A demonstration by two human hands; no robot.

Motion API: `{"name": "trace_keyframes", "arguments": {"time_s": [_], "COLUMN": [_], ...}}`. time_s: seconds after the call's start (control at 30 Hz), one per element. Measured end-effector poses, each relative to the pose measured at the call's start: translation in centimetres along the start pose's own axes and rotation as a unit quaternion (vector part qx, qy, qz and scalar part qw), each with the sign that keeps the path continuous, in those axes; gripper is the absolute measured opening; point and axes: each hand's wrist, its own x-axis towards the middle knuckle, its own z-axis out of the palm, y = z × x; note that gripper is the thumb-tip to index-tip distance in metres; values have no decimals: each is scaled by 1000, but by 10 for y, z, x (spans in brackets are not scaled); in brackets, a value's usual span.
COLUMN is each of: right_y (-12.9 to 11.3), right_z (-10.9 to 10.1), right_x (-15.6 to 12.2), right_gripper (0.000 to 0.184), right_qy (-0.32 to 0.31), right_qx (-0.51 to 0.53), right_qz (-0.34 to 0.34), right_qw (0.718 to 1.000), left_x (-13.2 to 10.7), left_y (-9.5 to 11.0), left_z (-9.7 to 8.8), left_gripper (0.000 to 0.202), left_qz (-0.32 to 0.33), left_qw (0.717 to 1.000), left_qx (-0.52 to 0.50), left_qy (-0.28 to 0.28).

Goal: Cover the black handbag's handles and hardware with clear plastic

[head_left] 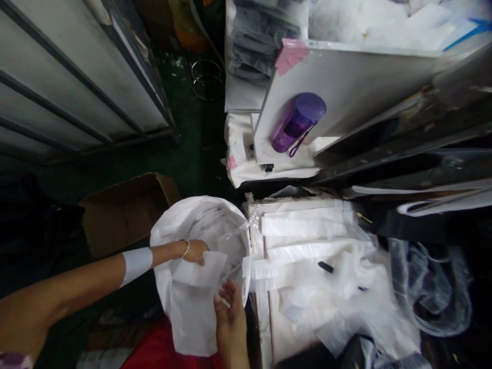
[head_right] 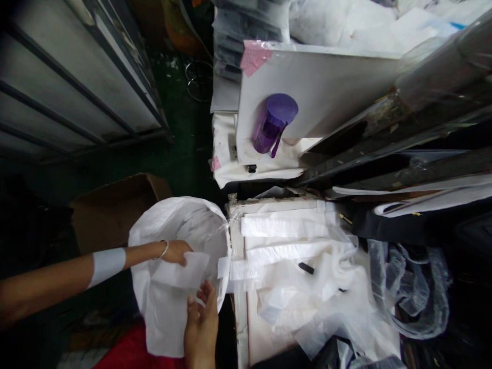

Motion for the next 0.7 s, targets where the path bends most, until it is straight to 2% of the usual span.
{"name": "trace_keyframes", "arguments": {"time_s": [0.1,0.17,0.23,0.33,0.43,0.57,0.7], "right_y": [20,28,32,34,36,40,44], "right_z": [27,35,35,28,18,7,11], "right_x": [30,45,55,60,62,64,60], "right_gripper": [68,73,72,71,69,74,79], "right_qy": [2,14,29,68,132,170,168], "right_qx": [-109,-166,-206,-230,-187,-136,-9], "right_qz": [-15,-34,-46,-42,-22,22,142], "right_qw": [994,985,977,970,973,976,975], "left_x": [-27,-42,-52,-60,-62,-63,-64], "left_y": [11,15,16,14,10,7,6], "left_z": [-5,-1,6,20,32,42,49], "left_gripper": [19,25,32,35,27,30,35], "left_qz": [28,44,55,52,14,-59,-112], "left_qw": [998,994,989,970,946,928,898], "left_qx": [-56,-95,-130,-234,-311,-317,-316], "left_qy": [16,29,39,49,96,188,285]}}
